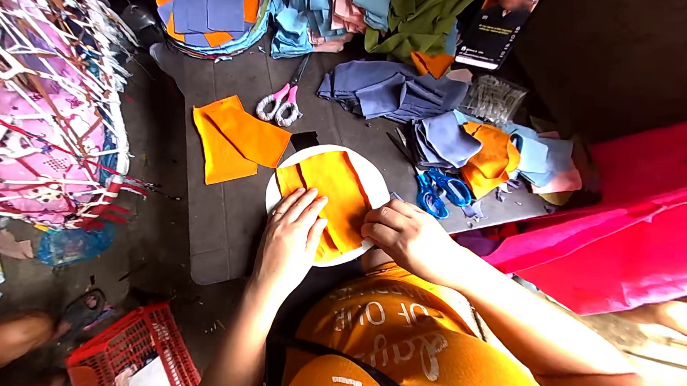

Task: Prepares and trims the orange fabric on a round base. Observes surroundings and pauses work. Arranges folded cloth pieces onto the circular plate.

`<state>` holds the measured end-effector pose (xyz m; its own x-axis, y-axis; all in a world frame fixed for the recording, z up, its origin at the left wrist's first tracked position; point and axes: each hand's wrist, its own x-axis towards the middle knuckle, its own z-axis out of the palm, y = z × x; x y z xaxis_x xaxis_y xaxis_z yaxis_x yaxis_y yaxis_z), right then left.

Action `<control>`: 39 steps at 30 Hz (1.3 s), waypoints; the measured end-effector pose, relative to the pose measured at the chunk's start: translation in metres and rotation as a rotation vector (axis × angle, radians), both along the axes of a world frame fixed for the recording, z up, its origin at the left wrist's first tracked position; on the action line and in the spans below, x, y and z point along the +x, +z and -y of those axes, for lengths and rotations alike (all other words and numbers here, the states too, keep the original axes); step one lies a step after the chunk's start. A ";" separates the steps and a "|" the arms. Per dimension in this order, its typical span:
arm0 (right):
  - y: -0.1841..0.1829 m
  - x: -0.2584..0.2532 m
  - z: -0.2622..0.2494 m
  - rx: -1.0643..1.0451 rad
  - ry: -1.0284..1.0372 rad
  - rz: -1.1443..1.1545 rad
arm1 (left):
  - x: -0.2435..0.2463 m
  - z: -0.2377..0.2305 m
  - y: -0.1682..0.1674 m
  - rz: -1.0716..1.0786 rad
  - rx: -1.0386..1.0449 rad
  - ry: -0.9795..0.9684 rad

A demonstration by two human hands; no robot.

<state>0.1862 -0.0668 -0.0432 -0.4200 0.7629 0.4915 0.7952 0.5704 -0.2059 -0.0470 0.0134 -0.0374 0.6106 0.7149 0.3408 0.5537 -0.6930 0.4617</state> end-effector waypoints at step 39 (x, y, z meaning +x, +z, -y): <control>0.030 -0.061 -0.063 -0.590 -0.204 0.209 | -0.004 0.014 0.009 0.186 0.088 -0.028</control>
